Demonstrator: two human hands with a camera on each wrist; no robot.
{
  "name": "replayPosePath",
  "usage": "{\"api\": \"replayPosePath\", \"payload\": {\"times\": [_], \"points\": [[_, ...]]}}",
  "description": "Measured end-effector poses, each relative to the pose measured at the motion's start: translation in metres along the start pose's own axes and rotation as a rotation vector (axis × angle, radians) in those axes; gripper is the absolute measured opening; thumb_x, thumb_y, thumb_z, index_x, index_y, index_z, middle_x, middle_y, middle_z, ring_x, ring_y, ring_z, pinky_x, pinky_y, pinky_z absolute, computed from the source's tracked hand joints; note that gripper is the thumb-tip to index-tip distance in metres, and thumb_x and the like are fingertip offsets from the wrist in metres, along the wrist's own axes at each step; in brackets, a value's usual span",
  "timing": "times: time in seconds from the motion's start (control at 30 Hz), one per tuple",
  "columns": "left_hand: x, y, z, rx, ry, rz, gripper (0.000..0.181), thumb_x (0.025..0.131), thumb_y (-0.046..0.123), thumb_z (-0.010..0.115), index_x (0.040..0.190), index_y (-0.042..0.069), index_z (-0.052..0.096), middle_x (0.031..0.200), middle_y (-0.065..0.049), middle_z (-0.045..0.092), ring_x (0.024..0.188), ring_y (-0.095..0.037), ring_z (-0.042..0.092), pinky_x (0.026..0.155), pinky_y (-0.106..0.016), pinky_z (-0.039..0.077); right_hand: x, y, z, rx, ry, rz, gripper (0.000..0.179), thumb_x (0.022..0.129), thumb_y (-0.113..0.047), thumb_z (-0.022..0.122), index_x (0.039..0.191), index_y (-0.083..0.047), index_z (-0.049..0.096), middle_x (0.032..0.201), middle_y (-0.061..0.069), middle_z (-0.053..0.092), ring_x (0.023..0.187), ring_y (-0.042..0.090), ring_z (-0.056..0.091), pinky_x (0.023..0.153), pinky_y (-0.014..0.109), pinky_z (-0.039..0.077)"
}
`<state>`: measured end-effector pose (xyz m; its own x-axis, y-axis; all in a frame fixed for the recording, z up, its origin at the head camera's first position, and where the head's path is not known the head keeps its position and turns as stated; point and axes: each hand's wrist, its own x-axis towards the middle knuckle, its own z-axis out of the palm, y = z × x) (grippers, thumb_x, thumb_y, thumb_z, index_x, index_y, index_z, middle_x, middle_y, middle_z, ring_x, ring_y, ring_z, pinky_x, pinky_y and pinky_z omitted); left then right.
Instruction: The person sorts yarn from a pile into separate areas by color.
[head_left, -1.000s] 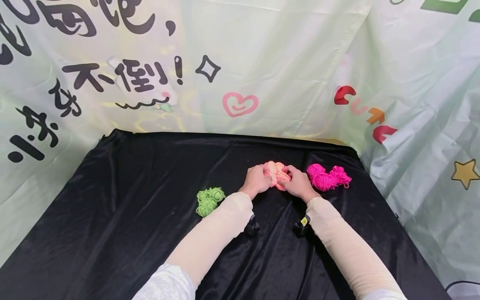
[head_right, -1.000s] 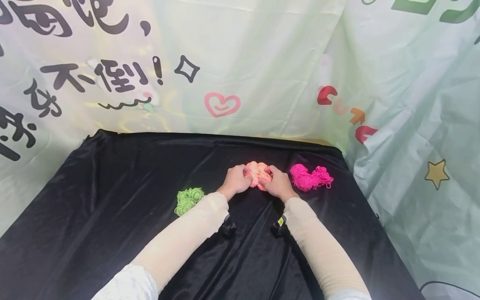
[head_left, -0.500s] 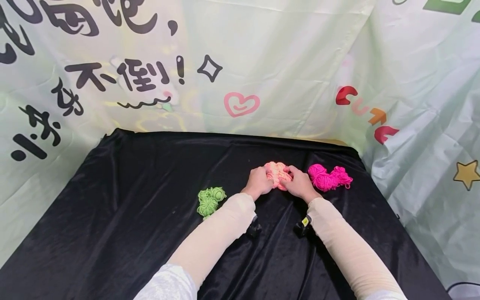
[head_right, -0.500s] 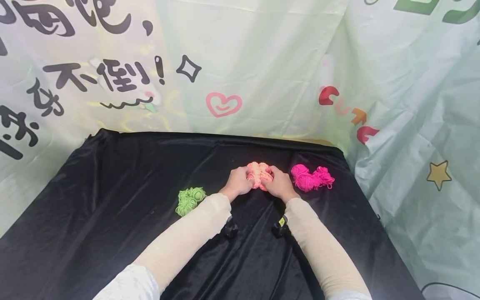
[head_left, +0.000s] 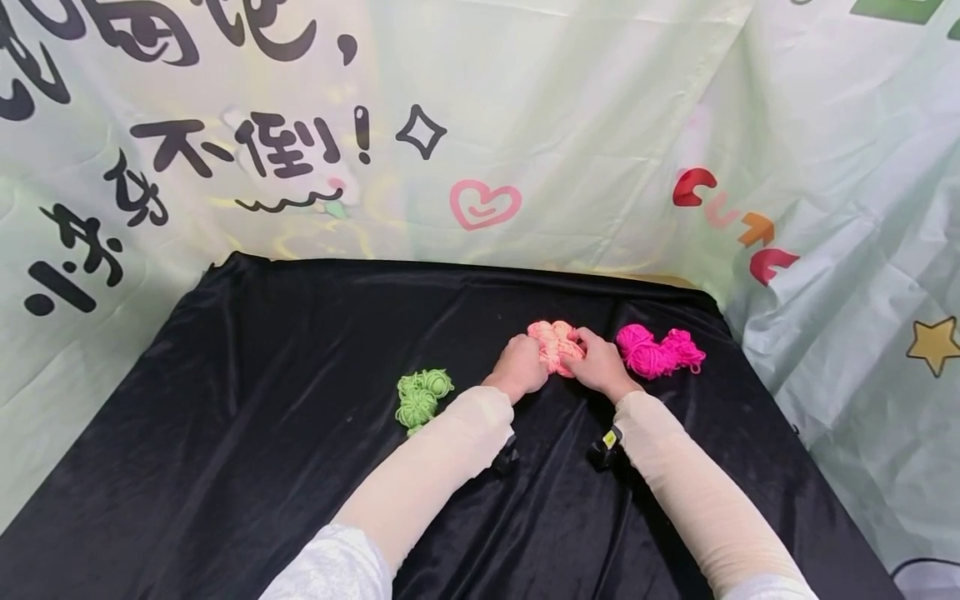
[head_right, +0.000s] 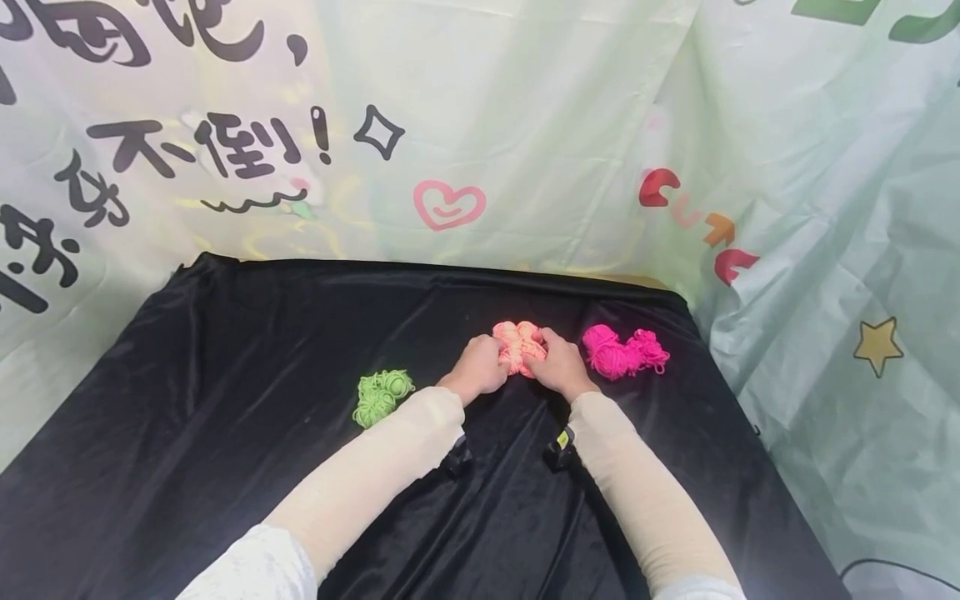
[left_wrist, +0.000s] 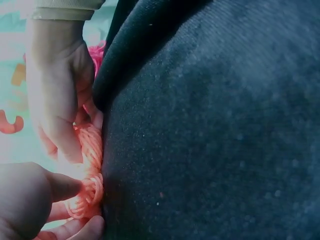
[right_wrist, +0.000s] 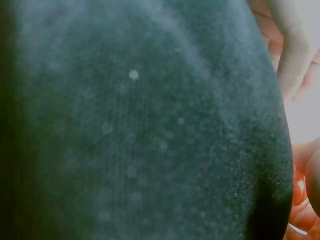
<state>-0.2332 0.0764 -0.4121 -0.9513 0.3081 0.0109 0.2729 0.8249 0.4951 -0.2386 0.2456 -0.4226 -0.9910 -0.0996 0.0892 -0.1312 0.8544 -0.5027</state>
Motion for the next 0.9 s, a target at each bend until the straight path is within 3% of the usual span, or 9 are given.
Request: {"api": "replayPosePath", "payload": {"times": [0.27, 0.47, 0.7, 0.9], "points": [[0.002, -0.005, -0.001, -0.003, 0.012, 0.049, 0.032, 0.088, 0.02, 0.068, 0.115, 0.004, 0.066, 0.108, -0.014, 0.064, 0.108, -0.027, 0.059, 0.092, -0.032, 0.046, 0.0, 0.001, 0.0, 0.042, -0.003, 0.015, 0.041, 0.085, -0.02, 0.069, 0.119, -0.002, 0.056, 0.096, 0.016, 0.068, 0.089, 0.033, 0.062, 0.078, 0.044, 0.047], [0.004, -0.01, -0.003, -0.01, 0.037, 0.05, 0.028, 0.088, 0.022, 0.068, 0.109, 0.004, 0.064, 0.105, -0.013, 0.066, 0.104, -0.027, 0.061, 0.088, -0.032, 0.048, -0.002, -0.002, 0.0, 0.07, 0.015, 0.007, 0.04, 0.086, -0.021, 0.069, 0.118, -0.002, 0.056, 0.095, 0.016, 0.068, 0.088, 0.031, 0.062, 0.077, 0.041, 0.047], [0.004, -0.012, -0.009, -0.022, 0.034, 0.045, 0.022, 0.088, 0.025, 0.069, 0.101, 0.008, 0.064, 0.087, -0.004, 0.062, 0.09, -0.02, 0.06, 0.077, -0.029, 0.048, -0.005, -0.005, -0.005, 0.093, 0.017, -0.028, 0.039, 0.088, -0.023, 0.067, 0.118, 0.0, 0.056, 0.096, 0.018, 0.068, 0.089, 0.032, 0.062, 0.079, 0.044, 0.046], [0.003, -0.012, -0.014, -0.013, 0.02, 0.052, 0.028, 0.089, 0.025, 0.066, 0.11, 0.007, 0.064, 0.091, -0.005, 0.064, 0.094, -0.021, 0.06, 0.079, -0.029, 0.048, -0.006, -0.007, -0.009, 0.101, 0.013, -0.052, 0.039, 0.09, -0.022, 0.066, 0.119, 0.002, 0.057, 0.099, 0.021, 0.067, 0.091, 0.034, 0.062, 0.079, 0.045, 0.047]]}}
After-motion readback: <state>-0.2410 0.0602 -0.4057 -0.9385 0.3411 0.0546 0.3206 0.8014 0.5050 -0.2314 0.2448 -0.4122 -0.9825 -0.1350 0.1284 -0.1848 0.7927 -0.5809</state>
